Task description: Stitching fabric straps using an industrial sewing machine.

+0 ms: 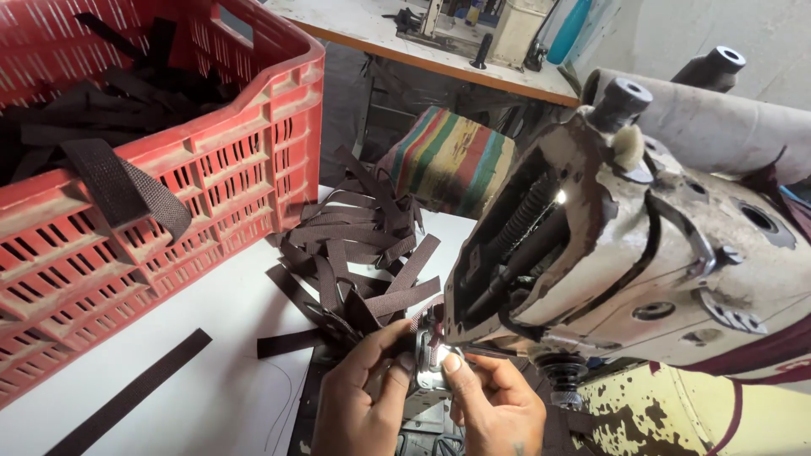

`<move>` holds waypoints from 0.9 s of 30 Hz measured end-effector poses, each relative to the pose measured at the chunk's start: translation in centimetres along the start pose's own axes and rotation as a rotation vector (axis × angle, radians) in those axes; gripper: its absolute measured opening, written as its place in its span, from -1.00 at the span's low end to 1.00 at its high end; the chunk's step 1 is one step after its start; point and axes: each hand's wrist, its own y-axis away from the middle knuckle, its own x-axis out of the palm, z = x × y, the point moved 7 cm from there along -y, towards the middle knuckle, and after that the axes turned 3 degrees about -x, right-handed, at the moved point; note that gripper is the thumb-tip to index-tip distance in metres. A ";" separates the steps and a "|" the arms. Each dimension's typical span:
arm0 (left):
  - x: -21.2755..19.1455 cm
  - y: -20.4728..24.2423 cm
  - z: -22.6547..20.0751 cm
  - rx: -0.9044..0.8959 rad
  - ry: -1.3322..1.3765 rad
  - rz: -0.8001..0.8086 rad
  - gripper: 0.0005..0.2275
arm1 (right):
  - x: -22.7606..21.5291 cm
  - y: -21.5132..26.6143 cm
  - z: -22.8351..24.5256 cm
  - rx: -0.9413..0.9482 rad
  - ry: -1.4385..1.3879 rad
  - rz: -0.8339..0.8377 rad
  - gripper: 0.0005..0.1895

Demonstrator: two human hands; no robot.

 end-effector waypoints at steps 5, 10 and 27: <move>-1.1 -0.9 0.7 -0.112 -0.044 0.014 -0.62 | 0.2 -0.1 0.1 0.001 0.020 0.013 -0.78; -1.3 -1.6 0.9 -0.195 -0.003 0.077 -0.75 | 0.3 0.0 0.4 0.019 0.023 0.015 -0.77; 3.9 2.8 28.7 -1.127 0.399 -0.111 -0.36 | -1.2 2.7 1.0 -0.045 0.318 0.073 -0.68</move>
